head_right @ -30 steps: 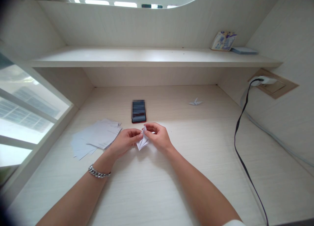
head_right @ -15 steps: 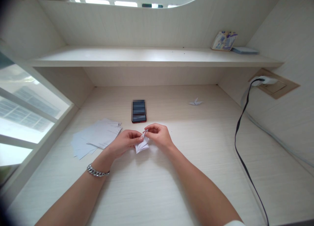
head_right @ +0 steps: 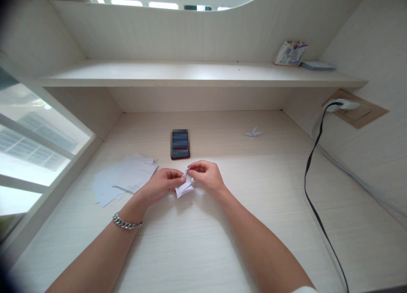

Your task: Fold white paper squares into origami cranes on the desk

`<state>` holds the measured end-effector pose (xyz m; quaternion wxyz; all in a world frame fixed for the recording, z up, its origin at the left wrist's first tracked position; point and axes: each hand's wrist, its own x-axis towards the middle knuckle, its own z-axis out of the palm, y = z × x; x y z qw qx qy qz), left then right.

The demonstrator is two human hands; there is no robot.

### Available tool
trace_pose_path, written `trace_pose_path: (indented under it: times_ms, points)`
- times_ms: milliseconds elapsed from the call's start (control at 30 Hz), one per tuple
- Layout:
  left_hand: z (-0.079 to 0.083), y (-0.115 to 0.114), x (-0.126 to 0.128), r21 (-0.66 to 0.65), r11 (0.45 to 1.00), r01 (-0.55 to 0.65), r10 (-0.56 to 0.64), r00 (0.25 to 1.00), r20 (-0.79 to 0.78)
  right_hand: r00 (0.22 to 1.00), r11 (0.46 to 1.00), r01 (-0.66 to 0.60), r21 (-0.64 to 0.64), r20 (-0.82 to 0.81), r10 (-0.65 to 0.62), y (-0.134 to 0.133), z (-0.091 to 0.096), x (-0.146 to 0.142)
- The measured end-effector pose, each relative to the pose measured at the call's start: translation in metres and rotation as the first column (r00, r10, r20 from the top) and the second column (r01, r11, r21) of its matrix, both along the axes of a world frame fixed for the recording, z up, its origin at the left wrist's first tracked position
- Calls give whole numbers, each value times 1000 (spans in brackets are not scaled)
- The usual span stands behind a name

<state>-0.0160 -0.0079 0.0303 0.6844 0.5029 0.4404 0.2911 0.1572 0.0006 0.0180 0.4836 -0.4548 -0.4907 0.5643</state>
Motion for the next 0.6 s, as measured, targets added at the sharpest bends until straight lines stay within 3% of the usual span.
trace_pose_path:
  times_ms: [267, 600]
  points:
    - [-2, -1, -1, 17, 1000, 22, -21, 998, -55, 998, 1000, -29, 6, 56, 28, -2, 3, 2]
    - [0, -1, -1, 24, 999, 43, -42, 998, -50, 999, 1000, 21, -2, -31, -21, -3, 6, 1]
